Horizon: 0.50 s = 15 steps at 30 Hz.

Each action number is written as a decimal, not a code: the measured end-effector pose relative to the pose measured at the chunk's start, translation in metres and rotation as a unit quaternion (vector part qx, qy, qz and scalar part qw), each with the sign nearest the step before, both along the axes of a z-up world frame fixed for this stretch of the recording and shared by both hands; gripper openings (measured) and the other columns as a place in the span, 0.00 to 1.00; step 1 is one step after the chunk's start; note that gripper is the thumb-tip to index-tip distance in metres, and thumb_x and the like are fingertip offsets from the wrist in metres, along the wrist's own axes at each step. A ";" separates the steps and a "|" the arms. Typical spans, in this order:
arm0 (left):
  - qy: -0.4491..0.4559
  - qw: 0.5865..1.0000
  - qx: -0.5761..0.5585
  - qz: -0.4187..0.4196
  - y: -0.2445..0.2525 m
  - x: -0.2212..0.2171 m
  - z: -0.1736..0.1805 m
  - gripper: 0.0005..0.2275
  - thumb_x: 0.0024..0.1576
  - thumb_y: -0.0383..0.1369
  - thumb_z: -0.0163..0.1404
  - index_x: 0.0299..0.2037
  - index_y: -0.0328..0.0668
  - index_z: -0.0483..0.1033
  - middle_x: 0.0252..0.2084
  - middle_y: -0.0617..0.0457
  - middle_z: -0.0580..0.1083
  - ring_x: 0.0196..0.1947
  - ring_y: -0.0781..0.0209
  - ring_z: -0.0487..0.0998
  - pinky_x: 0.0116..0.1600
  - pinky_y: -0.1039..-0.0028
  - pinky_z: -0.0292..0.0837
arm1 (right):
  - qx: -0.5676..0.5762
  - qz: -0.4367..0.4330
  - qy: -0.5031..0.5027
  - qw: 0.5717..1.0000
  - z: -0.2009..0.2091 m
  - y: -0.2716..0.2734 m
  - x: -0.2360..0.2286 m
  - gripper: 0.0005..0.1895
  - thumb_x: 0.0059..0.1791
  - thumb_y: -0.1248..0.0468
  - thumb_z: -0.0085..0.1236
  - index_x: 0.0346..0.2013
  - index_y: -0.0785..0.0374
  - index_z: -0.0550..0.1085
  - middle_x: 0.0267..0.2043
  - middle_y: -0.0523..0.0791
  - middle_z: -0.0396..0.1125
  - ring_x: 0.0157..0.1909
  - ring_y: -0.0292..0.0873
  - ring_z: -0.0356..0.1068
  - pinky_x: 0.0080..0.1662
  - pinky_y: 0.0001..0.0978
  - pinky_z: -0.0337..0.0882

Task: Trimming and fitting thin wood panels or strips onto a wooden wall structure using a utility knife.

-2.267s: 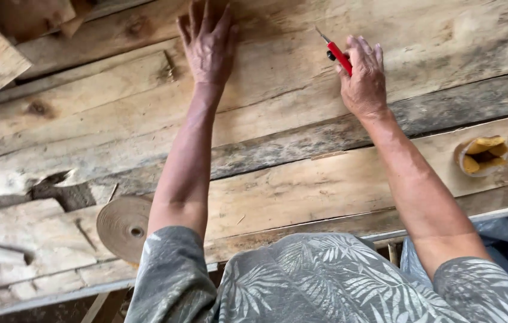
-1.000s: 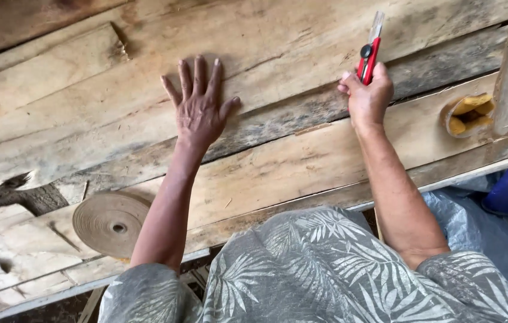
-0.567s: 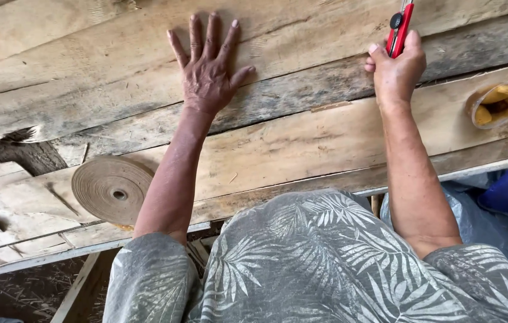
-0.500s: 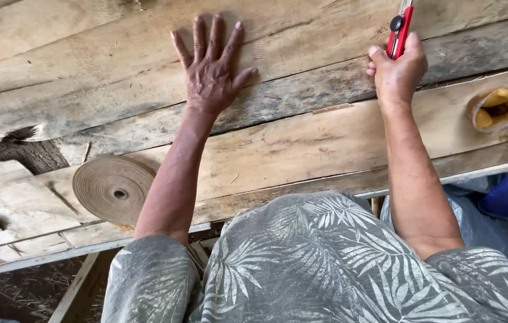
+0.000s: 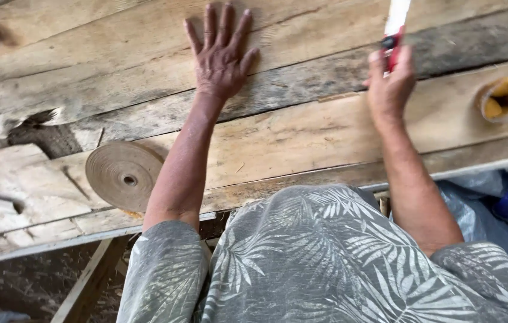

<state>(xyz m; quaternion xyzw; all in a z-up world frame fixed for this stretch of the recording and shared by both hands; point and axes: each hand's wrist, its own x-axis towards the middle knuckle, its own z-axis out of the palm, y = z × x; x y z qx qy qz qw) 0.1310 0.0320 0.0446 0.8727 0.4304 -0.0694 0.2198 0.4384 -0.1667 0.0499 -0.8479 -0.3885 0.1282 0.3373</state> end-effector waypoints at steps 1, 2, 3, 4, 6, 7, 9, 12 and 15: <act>-0.001 1.000 0.005 0.007 -0.001 0.004 -0.001 0.32 0.68 0.63 0.26 0.80 0.65 0.46 0.81 0.57 0.40 0.78 0.47 0.30 0.72 0.38 0.13 | -0.016 0.039 -0.045 0.998 0.001 -0.014 -0.005 0.15 0.57 0.54 0.63 0.37 0.59 0.70 0.32 0.46 0.73 0.31 0.52 0.71 0.36 0.47 0.66; -0.015 1.000 -0.002 -0.010 -0.002 0.001 -0.004 0.32 0.68 0.63 0.26 0.80 0.65 0.46 0.81 0.57 0.40 0.78 0.47 0.30 0.72 0.38 0.13 | -0.023 0.022 -0.058 0.998 0.010 -0.026 -0.019 0.15 0.57 0.54 0.63 0.37 0.59 0.70 0.32 0.46 0.73 0.31 0.52 0.71 0.36 0.47 0.66; -0.037 0.999 0.011 -0.005 -0.003 -0.001 -0.007 0.33 0.69 0.61 0.29 0.80 0.57 0.48 0.81 0.53 0.42 0.78 0.45 0.32 0.71 0.37 0.13 | -0.044 0.059 -0.017 0.997 0.018 -0.038 -0.033 0.11 0.56 0.56 0.62 0.36 0.57 0.73 0.29 0.44 0.70 0.30 0.46 0.66 0.34 0.44 0.64; -0.062 0.998 0.026 -0.001 0.000 0.002 -0.011 0.34 0.70 0.60 0.33 0.80 0.50 0.50 0.80 0.49 0.44 0.78 0.43 0.33 0.71 0.36 0.14 | -0.059 0.094 0.021 0.994 0.025 -0.044 -0.044 0.07 0.55 0.57 0.61 0.36 0.55 0.76 0.26 0.43 0.67 0.28 0.40 0.61 0.33 0.41 0.61; -0.004 1.000 -0.006 0.005 -0.001 0.014 -0.005 0.41 0.60 0.65 0.17 0.81 0.53 0.41 0.80 0.55 0.35 0.80 0.47 0.29 0.72 0.39 0.11 | -0.066 0.124 0.005 0.990 0.033 -0.067 -0.060 0.09 0.51 0.58 0.65 0.37 0.58 0.75 0.29 0.46 0.68 0.31 0.47 0.65 0.34 0.43 0.63; 0.071 0.997 -0.035 0.025 -0.001 0.016 -0.001 0.49 0.49 0.69 0.00 0.82 0.57 0.31 0.80 0.60 0.27 0.81 0.51 0.25 0.73 0.42 0.09 | -0.069 0.173 0.004 0.982 0.036 -0.076 -0.072 0.12 0.47 0.59 0.68 0.37 0.61 0.74 0.33 0.49 0.70 0.34 0.55 0.70 0.35 0.46 0.65; 0.072 0.996 -0.042 0.023 -0.004 0.021 0.009 0.50 0.47 0.70 -0.01 0.81 0.57 0.31 0.81 0.59 0.27 0.81 0.50 0.24 0.73 0.43 0.09 | -0.058 0.195 -0.021 0.979 0.034 -0.093 -0.078 0.12 0.48 0.60 0.67 0.38 0.61 0.74 0.34 0.48 0.71 0.34 0.54 0.70 0.36 0.46 0.65; 0.050 0.999 0.003 0.019 -0.003 0.005 -0.029 0.46 0.53 0.69 0.05 0.81 0.57 0.32 0.82 0.58 0.30 0.82 0.48 0.26 0.72 0.43 0.08 | -0.019 0.214 -0.048 0.975 0.031 -0.102 -0.082 0.10 0.48 0.62 0.65 0.39 0.61 0.75 0.35 0.48 0.71 0.35 0.54 0.69 0.37 0.47 0.65; -0.004 0.996 0.035 0.079 -0.005 -0.005 -0.065 0.27 0.58 0.61 0.28 0.57 0.55 0.58 0.62 0.50 0.55 0.64 0.42 0.50 0.62 0.47 0.34 | 0.012 0.215 -0.058 0.975 0.028 -0.104 -0.082 0.07 0.49 0.64 0.63 0.40 0.62 0.77 0.34 0.50 0.70 0.36 0.56 0.66 0.39 0.48 0.63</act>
